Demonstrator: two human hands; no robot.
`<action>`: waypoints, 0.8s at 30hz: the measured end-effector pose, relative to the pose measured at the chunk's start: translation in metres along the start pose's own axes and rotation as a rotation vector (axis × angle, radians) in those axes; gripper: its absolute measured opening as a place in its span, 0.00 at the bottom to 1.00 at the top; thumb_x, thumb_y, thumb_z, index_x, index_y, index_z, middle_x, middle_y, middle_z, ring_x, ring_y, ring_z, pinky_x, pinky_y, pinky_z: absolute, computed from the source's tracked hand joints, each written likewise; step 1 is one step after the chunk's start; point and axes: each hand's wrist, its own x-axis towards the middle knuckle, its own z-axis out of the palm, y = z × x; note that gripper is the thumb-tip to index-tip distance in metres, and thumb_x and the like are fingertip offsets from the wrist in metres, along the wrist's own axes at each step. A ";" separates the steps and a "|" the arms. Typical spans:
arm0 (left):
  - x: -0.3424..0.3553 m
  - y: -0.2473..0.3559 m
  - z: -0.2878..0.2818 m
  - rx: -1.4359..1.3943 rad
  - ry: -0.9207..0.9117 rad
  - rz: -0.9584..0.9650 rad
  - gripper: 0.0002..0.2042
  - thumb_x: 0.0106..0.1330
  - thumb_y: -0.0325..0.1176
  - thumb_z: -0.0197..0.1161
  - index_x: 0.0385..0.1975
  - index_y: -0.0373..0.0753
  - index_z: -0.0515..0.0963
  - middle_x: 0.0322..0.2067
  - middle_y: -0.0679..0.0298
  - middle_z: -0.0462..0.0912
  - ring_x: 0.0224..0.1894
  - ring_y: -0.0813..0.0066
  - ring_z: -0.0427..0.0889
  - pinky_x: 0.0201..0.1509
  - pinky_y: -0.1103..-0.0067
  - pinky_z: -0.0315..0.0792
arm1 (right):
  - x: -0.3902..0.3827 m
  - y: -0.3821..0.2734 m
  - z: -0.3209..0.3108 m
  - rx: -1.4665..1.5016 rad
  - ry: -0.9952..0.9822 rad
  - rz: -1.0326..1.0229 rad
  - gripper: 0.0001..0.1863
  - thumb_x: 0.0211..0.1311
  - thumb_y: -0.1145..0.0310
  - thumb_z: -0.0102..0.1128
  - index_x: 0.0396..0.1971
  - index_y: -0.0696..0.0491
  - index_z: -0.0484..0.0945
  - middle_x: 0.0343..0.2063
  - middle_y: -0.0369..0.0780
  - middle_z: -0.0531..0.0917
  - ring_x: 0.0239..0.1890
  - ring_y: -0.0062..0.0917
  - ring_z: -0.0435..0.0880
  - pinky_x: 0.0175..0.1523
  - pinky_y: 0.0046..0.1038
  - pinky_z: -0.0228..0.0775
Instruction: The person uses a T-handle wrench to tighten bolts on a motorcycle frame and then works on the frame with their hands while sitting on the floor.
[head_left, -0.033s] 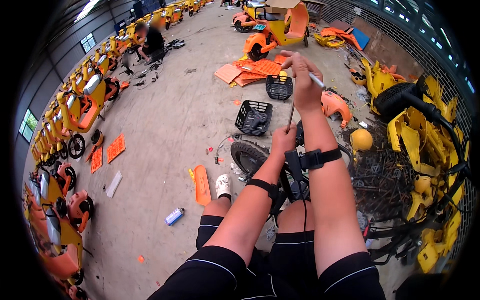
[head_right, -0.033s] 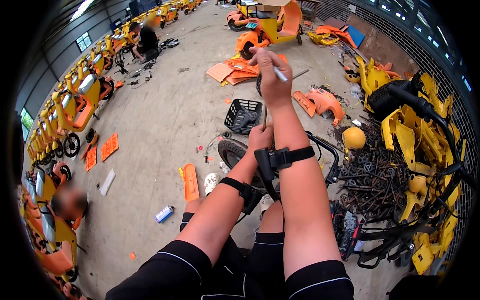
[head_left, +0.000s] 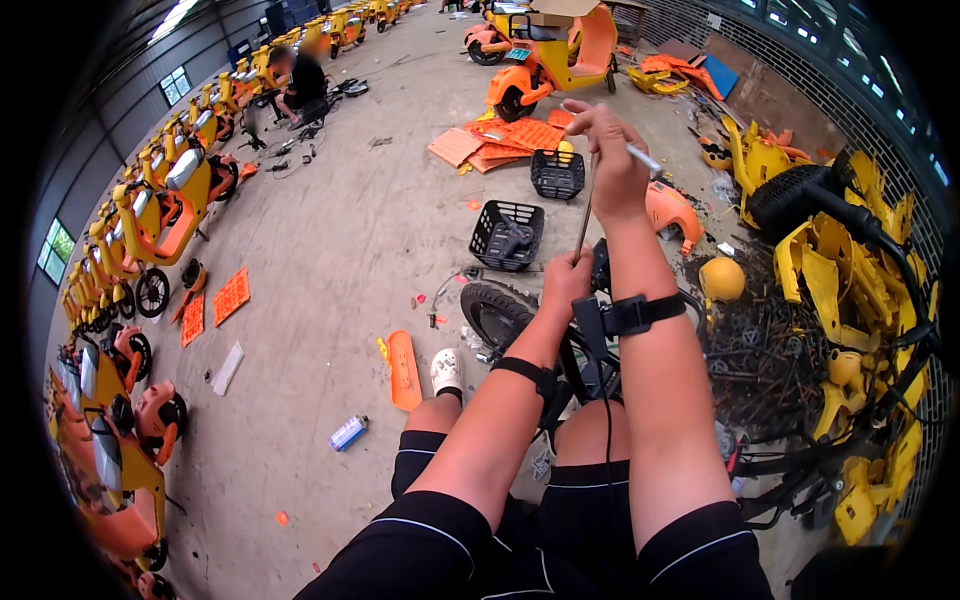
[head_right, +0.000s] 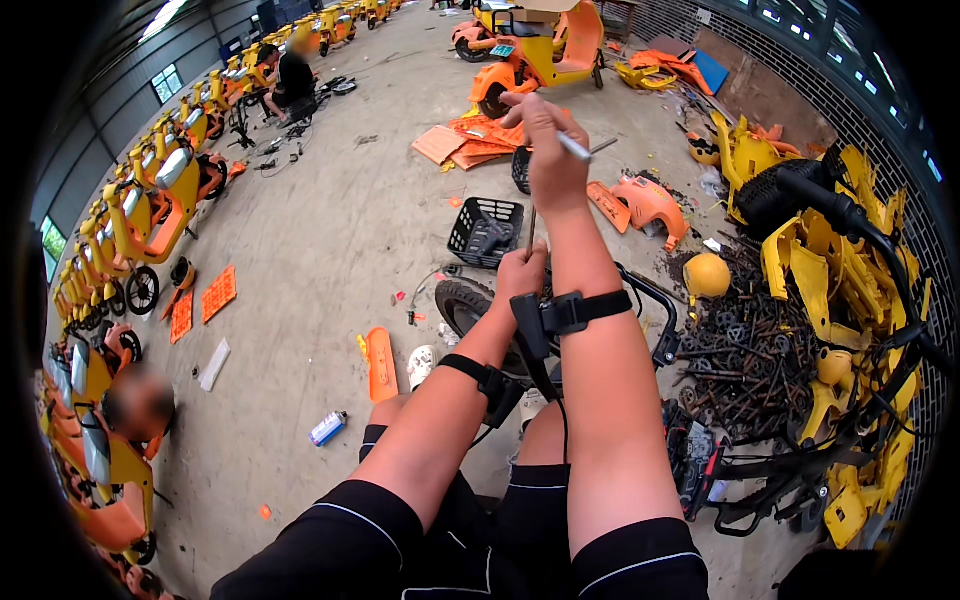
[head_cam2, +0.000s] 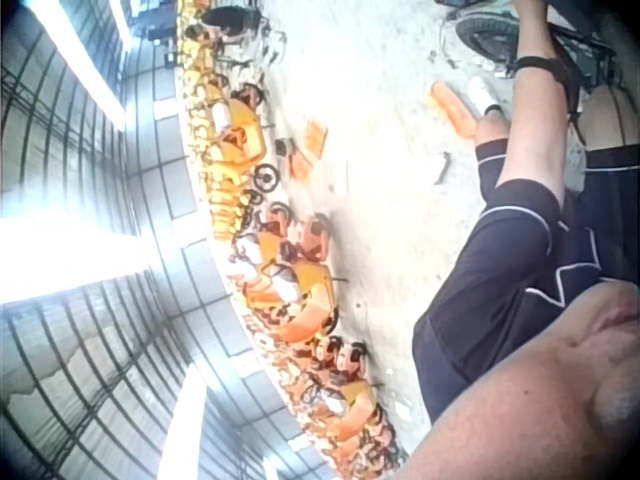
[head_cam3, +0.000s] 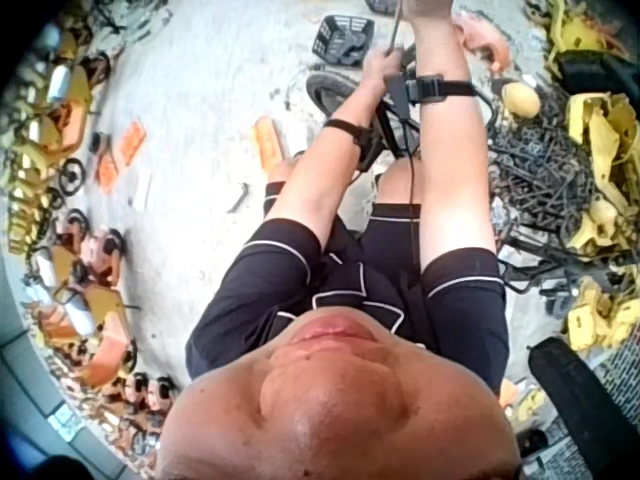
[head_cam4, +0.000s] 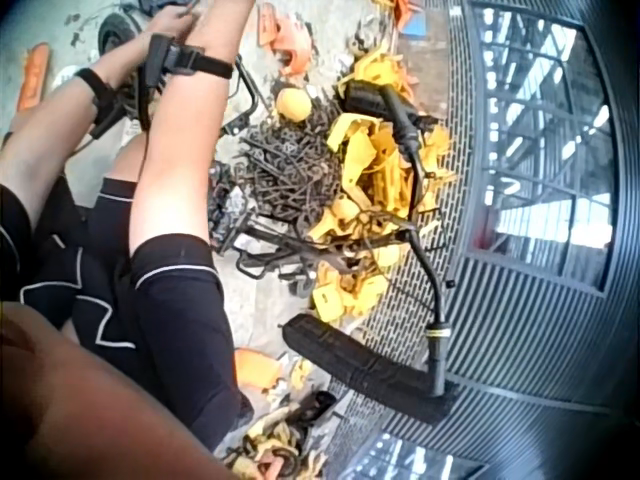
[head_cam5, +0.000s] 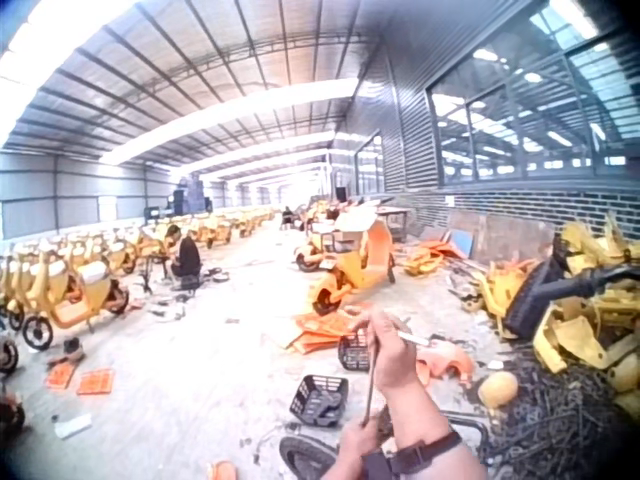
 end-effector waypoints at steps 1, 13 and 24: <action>-0.002 0.008 0.000 0.034 -0.019 -0.017 0.25 0.71 0.45 0.57 0.19 0.29 0.74 0.13 0.68 0.73 0.20 0.83 0.68 0.23 0.74 0.64 | 0.005 0.001 -0.009 0.174 -0.032 0.028 0.22 0.76 0.60 0.46 0.24 0.59 0.74 0.33 0.44 0.83 0.45 0.30 0.80 0.57 0.30 0.69; 0.007 -0.018 -0.013 -0.288 -0.117 -0.023 0.16 0.70 0.37 0.59 0.34 0.26 0.82 0.30 0.59 0.87 0.32 0.81 0.81 0.35 0.77 0.77 | 0.004 0.014 0.031 0.138 -0.182 0.173 0.36 0.70 0.63 0.53 0.73 0.58 0.52 0.29 0.36 0.78 0.47 0.26 0.81 0.51 0.30 0.71; 0.017 -0.022 0.001 -0.357 -0.109 -0.067 0.22 0.71 0.44 0.58 0.30 0.26 0.81 0.23 0.64 0.83 0.28 0.83 0.77 0.30 0.77 0.73 | 0.011 0.019 0.031 0.162 -0.161 0.218 0.31 0.65 0.63 0.58 0.64 0.63 0.64 0.32 0.39 0.83 0.40 0.21 0.81 0.40 0.24 0.74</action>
